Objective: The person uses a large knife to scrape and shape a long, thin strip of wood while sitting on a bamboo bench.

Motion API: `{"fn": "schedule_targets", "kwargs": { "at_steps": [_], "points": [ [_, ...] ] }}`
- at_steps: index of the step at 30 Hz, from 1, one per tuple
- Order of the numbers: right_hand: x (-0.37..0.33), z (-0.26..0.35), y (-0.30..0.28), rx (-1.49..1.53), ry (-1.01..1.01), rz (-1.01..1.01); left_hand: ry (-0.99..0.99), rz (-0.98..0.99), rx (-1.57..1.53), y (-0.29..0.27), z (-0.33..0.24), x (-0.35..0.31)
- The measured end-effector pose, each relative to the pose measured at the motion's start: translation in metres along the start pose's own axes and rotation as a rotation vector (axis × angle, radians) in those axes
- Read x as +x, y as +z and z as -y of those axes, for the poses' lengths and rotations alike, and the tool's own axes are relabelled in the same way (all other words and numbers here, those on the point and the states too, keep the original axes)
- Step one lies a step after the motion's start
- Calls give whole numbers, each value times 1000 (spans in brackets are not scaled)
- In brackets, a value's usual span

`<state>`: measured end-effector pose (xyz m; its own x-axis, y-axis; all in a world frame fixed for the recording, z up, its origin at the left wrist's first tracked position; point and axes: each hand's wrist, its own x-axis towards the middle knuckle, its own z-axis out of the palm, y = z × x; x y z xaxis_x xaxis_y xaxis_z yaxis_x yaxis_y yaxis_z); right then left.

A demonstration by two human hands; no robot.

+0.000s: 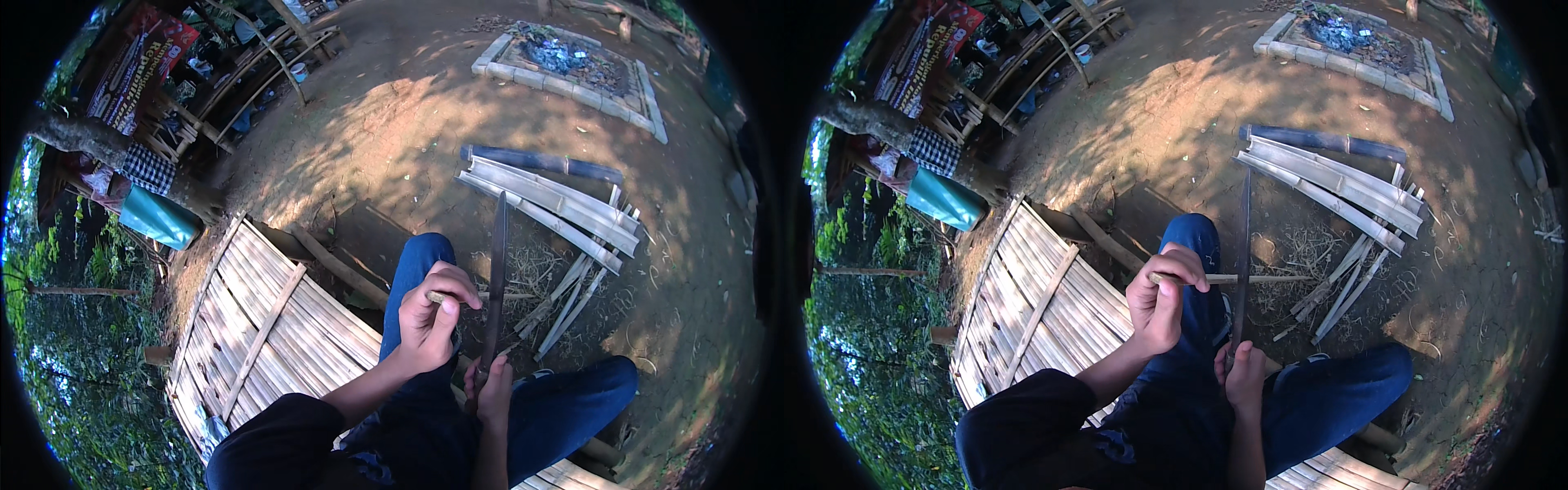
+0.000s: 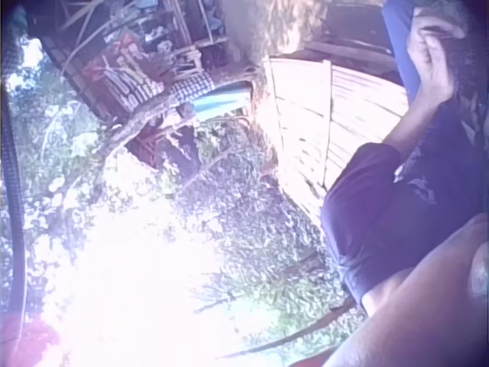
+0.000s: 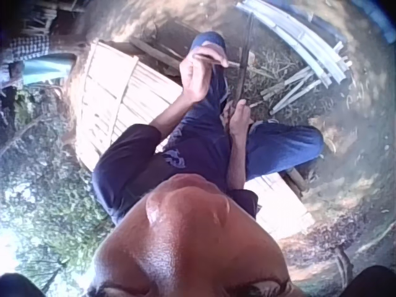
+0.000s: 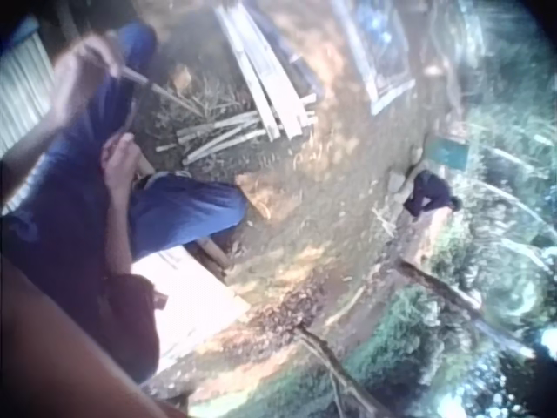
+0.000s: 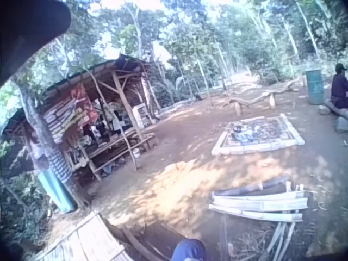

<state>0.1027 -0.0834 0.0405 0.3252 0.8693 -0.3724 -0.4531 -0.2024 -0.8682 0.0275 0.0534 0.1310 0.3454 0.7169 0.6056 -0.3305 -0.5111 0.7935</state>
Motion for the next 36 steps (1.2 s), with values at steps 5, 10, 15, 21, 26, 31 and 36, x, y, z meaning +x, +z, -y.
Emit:
{"fn": "schedule_targets", "kwargs": {
  "at_steps": [5,10,15,21,26,31,36],
  "points": [
    [-7,-5,8,-43,-36,19,54,59,-124,-7,9,7],
    [-16,11,21,6,-122,56,-19,-54,6,4,-8,7],
    [-9,11,30,-61,-299,82,249,-194,-34,20,14,2],
    [-20,0,29,1,-58,54,189,-322,-127,34,6,-4],
    [-19,-5,30,25,-286,88,220,-301,-139,48,2,-12],
    [-19,-3,28,13,-202,93,209,-288,-171,41,4,-4],
    [-15,-6,30,-14,-365,117,228,-311,-171,47,2,-9]
  ]
}}
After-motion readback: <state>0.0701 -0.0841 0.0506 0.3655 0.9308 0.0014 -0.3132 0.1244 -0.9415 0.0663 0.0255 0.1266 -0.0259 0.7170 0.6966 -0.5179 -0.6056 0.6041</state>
